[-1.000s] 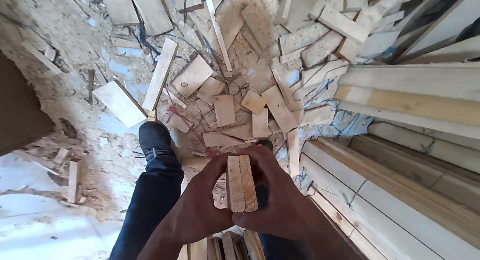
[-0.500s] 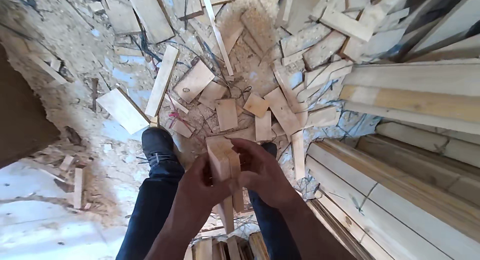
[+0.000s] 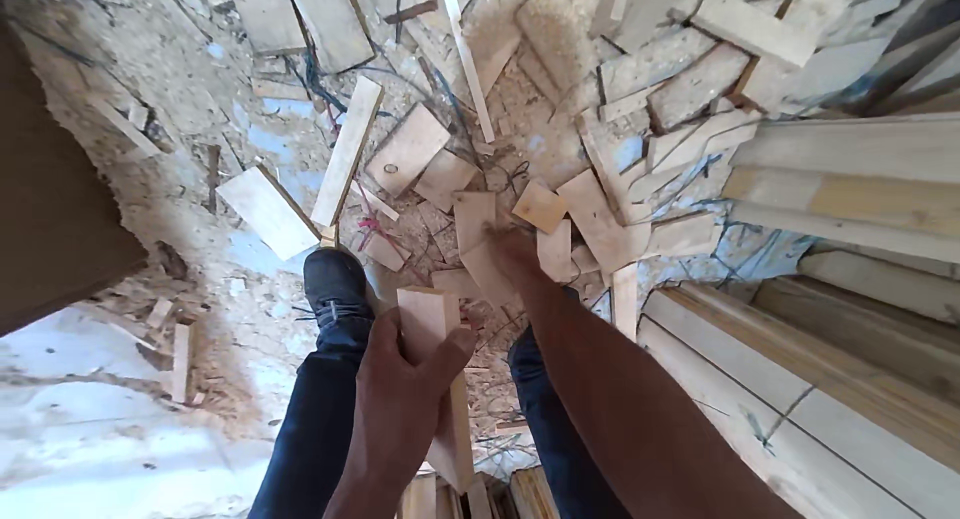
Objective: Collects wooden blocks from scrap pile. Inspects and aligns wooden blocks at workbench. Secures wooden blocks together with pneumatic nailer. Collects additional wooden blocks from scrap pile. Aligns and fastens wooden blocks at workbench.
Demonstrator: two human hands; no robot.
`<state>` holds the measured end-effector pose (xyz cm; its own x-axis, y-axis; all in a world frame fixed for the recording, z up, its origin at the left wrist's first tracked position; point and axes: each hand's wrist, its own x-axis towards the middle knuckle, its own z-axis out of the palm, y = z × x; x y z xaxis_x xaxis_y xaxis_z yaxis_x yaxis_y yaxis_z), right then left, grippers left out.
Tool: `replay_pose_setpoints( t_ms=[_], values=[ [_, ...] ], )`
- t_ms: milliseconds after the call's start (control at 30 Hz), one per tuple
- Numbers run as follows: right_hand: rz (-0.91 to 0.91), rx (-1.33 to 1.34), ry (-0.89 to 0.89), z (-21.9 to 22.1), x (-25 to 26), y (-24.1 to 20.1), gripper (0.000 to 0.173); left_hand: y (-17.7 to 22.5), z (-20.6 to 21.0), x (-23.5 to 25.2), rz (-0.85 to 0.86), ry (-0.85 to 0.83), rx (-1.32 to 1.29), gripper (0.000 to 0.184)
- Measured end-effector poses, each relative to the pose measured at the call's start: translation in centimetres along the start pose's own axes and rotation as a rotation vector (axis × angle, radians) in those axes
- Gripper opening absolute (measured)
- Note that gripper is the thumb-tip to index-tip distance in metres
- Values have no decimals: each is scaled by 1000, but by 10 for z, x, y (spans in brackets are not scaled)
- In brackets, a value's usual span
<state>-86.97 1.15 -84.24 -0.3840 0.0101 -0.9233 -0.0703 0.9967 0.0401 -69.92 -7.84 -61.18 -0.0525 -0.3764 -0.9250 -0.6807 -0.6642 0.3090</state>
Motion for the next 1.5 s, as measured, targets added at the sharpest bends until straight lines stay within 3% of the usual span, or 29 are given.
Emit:
replay_pose_setpoints(
  t_ms=[67, 167, 233, 333, 400, 467, 567, 667, 767, 867, 933, 1000, 1100, 1233, 1367, 1500],
  values=[
    [-19, 58, -48, 3, 7, 5, 70, -3, -1, -1, 23, 2, -38, 72],
    [-113, 119, -102, 5, 11, 15, 52, -3, 1, -1, 71, 4, -149, 60],
    [-145, 147, -99, 8, 8, 18, 42, -1, -3, 0, 15, -35, -310, 66],
    [-296, 21, -15, -2, -25, 11, 30, -14, -23, 11, -5, -347, -697, 74],
    [-471, -194, 70, -22, -62, 11, 27, -33, -34, 23, 8, -462, -793, 56],
    [-658, -358, 192, -44, -97, 24, 23, -35, -38, 25, -23, -401, -775, 49],
    [-1000, -341, 413, -73, -134, 54, 20, -24, -35, 18, -79, -315, -662, 50],
    [-1157, -362, 488, -100, -160, 65, 19, -9, -25, 10, -176, -302, -516, 47],
    [-1146, -328, 397, -104, -153, 69, 20, -6, -13, 3, -207, -359, -481, 44],
    [-936, -244, 107, -84, -117, 64, 22, 0, -2, -4, -180, -254, -419, 42],
    [-769, -318, -85, -68, -85, 53, 27, 2, -1, -5, -144, -224, -358, 44],
    [-673, -457, -149, -53, -54, 46, 28, 3, 0, -3, -120, -204, -309, 45],
    [-473, -502, -1, -44, -18, 42, 37, -1, 1, -2, -95, -175, -288, 42],
    [-140, -364, 291, -72, 8, 22, 61, -2, 6, -6, -42, -245, -229, 36],
    [-318, -484, 300, -94, 34, 9, 63, 0, 7, -9, -53, -281, -252, 35],
    [-536, -577, 426, -93, 51, 17, 92, -2, 3, -6, -41, -264, -268, 35]
  ],
)
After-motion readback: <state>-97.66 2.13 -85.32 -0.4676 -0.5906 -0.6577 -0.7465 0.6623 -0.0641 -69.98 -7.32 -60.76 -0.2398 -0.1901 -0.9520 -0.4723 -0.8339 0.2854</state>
